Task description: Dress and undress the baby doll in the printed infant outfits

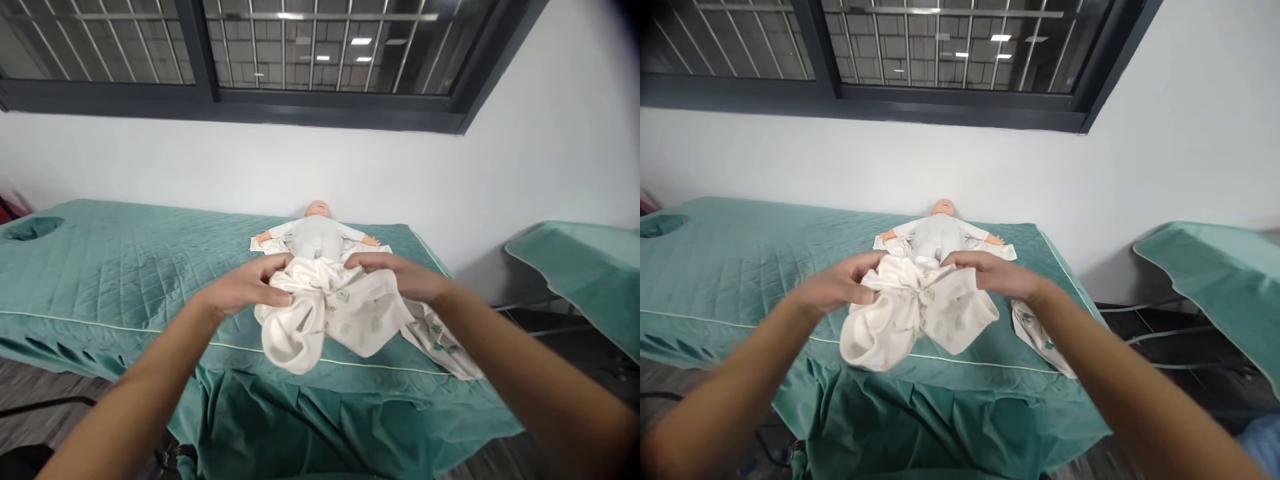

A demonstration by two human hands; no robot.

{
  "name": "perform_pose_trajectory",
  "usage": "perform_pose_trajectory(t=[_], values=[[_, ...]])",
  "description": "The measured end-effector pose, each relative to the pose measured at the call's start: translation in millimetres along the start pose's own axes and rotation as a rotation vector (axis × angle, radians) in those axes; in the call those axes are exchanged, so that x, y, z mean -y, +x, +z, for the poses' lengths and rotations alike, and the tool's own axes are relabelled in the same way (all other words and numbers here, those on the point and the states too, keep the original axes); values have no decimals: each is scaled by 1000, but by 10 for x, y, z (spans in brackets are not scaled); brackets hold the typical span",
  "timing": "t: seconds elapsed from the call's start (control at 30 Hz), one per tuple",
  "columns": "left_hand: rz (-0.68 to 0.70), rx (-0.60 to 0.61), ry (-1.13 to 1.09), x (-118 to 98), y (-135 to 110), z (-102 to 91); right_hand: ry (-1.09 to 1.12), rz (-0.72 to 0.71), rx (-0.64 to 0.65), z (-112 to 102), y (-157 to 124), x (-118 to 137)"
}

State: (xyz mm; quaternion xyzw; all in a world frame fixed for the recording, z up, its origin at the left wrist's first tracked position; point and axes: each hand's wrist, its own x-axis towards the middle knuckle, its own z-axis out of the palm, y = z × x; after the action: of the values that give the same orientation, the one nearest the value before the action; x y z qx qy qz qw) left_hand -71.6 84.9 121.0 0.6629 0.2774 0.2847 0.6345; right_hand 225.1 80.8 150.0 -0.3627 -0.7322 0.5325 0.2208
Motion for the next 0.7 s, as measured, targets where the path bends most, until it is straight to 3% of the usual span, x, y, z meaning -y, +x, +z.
perform_pose_trajectory(t=[0.07, 0.1, 0.17, 0.2, 0.3, 0.33, 0.4, 0.43, 0.5, 0.6, 0.7], values=[[-76, 182, 253, -382, 0, -155, -255, 43, 162, -86, -25, 403], [-98, 207, 376, -567, 14, -209, -374, 83, 206, -127, -25, 577], [-44, 18, 546, -882, 80, -273, -553, 209, 235, -265, 34, 806], [-16, -85, 620, -1003, 132, -289, -584, 249, 143, -381, 98, 852], [34, -237, 816, -1236, 299, -313, -504, 96, -547, -880, 376, 827], [35, -250, 864, -1286, 338, -316, -493, 57, -684, -1034, 460, 826], [33, -261, 914, -1365, 366, -307, -521, 41, -788, -1179, 547, 928], [30, -254, 915, -1394, 357, -292, -540, 24, -771, -1139, 538, 1038], [27, -221, 873, -1427, 306, -232, -596, -19, -646, -852, 430, 1329], [41, -188, 711, -1396, 217, -88, -826, -16, -281, -243, 174, 1711], [89, -165, 515, -1286, 170, 50, -870, -71, -186, 69, 1, 1828]])
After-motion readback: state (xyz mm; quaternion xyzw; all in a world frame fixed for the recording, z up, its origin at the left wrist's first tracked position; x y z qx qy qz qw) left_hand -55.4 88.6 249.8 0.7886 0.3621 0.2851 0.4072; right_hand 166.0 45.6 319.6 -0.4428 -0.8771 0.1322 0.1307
